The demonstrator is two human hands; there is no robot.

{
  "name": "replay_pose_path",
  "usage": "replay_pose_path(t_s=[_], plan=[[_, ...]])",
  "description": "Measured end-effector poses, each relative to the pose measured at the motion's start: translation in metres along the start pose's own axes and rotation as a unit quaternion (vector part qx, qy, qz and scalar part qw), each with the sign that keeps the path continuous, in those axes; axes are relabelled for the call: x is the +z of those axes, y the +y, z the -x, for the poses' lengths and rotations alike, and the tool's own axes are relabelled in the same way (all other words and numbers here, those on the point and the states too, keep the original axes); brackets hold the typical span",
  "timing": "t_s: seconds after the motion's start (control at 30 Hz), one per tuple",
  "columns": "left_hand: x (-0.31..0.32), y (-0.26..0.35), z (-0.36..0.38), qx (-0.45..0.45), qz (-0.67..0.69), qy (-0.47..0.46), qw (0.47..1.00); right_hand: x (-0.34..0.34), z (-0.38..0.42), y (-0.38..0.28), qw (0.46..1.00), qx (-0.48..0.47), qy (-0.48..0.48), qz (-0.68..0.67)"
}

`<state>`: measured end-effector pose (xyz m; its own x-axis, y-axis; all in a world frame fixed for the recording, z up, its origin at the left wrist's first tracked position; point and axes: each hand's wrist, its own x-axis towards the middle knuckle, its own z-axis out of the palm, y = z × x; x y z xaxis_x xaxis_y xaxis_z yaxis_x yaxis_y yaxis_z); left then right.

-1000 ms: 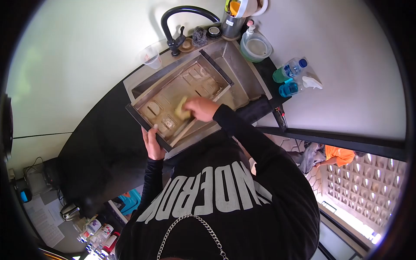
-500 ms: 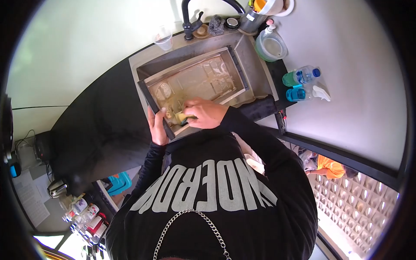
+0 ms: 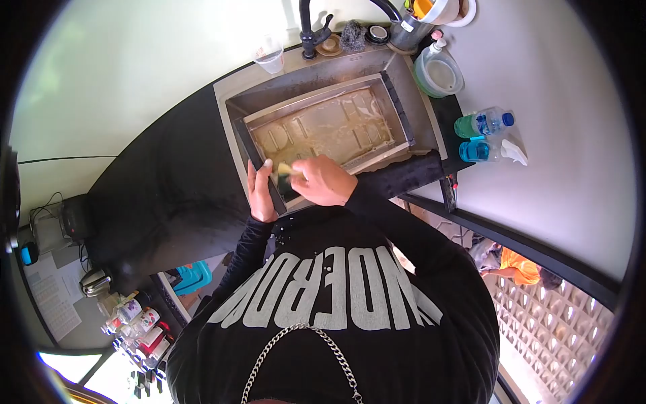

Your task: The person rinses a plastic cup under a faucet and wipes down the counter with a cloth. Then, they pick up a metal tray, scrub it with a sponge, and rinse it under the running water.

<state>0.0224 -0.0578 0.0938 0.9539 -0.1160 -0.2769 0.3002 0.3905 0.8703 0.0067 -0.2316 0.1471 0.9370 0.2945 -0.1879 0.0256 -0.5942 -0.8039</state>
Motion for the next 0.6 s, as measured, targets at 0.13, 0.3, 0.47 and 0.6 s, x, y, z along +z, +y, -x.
replay_pose_path(t_s=[0.13, 0.3, 0.47, 0.6], plan=[[0.005, 0.0, -0.008, 0.029, -0.065, -0.031, 0.997, 0.006, -0.011, -0.001, 0.992, 0.05, 0.113, -0.038], [0.022, 0.005, -0.001, 0.074, -0.171, -0.001, 0.982, 0.023, -0.038, -0.003, 0.966, 0.062, 0.18, -0.172], [0.014, 0.001, -0.002, 0.069, -0.192, -0.078, 0.976, 0.014, -0.063, -0.006, 0.936, 0.07, 0.214, -0.271], [0.01, 0.007, 0.0, 0.091, -0.217, -0.1, 0.967, 0.016, -0.058, -0.002, 0.939, -0.071, 0.293, -0.166]])
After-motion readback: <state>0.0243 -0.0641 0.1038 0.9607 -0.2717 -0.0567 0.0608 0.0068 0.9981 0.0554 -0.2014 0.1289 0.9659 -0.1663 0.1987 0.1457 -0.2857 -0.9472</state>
